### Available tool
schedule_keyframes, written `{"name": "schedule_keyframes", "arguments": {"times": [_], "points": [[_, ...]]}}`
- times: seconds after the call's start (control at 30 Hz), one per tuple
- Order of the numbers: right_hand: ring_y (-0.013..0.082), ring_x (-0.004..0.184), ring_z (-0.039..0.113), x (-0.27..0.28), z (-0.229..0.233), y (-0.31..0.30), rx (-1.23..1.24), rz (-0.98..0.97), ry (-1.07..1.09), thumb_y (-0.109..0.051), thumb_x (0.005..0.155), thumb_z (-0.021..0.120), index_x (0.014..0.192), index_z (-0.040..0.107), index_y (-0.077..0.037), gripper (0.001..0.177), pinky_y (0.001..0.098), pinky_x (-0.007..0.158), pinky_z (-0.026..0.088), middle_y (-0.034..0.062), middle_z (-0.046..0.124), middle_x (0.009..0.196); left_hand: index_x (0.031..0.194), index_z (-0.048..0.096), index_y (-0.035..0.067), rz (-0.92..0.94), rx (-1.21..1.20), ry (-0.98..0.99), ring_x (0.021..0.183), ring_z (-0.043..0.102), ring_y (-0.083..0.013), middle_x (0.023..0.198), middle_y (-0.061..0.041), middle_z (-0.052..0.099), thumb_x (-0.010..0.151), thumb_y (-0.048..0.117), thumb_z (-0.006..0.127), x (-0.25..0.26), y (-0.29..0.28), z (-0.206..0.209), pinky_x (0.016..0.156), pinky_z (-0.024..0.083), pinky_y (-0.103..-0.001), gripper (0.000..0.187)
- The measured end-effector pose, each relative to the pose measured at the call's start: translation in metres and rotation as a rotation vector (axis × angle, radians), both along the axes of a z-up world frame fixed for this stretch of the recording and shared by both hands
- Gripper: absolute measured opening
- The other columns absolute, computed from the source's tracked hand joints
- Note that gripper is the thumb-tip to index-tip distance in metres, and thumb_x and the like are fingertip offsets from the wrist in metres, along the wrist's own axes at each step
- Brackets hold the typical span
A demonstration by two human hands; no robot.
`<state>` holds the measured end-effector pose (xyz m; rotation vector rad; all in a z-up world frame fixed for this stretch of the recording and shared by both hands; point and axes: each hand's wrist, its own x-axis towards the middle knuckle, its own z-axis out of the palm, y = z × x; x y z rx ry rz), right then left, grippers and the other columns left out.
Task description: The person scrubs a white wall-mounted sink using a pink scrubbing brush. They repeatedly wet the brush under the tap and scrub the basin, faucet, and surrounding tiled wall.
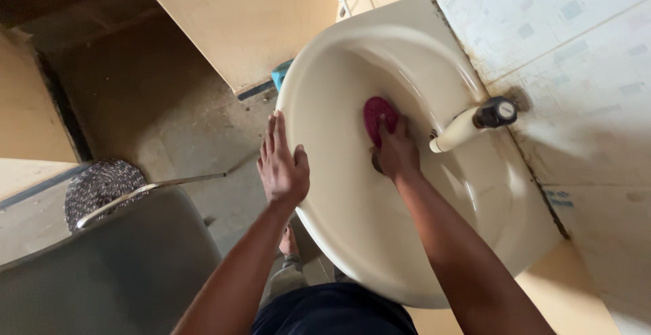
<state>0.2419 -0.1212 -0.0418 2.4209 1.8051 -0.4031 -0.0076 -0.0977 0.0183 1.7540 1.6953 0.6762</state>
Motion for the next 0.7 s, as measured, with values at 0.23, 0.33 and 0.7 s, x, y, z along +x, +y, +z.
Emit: {"name": "schedule_keyframes", "arguments": {"times": [0.23, 0.33, 0.7], "points": [[0.0481, 0.106, 0.067, -0.033, 0.000, 0.007, -0.012, 0.047, 0.248, -0.035, 0.094, 0.067, 0.162, 0.029, -0.023, 0.079, 0.0502, 0.094, 0.056, 0.0297, 0.027, 0.159, 0.163, 0.026, 0.022, -0.032, -0.024, 0.054, 0.150, 0.032, -0.0425, 0.168, -0.017, 0.028, 0.093, 0.014, 0.059, 0.000, 0.001, 0.004, 0.116, 0.026, -0.059, 0.077], [0.0479, 0.112, 0.064, -0.057, 0.000, -0.019, 0.049, 0.137, 0.354, -0.028, 0.092, 0.072, 0.161, 0.030, -0.021, 0.081, 0.0477, 0.099, 0.054, 0.0301, 0.027, 0.158, 0.163, 0.027, 0.023, -0.016, -0.004, 0.056, 0.150, 0.032, -0.0433, 0.168, -0.016, 0.029, 0.093, 0.015, 0.059, 0.002, 0.002, 0.001, 0.117, 0.026, -0.059, 0.077], [0.0271, 0.136, 0.056, -0.044, 0.083, -0.100, -0.159, 0.160, 1.165, 0.003, 0.080, 0.080, 0.159, 0.031, -0.020, 0.097, 0.0394, 0.102, 0.056, 0.0082, 0.039, 0.160, 0.160, 0.035, 0.026, 0.025, -0.002, 0.032, 0.150, 0.035, -0.0370, 0.167, -0.011, 0.033, 0.102, 0.021, 0.052, 0.003, 0.004, -0.009, 0.116, 0.028, -0.057, 0.061]]}}
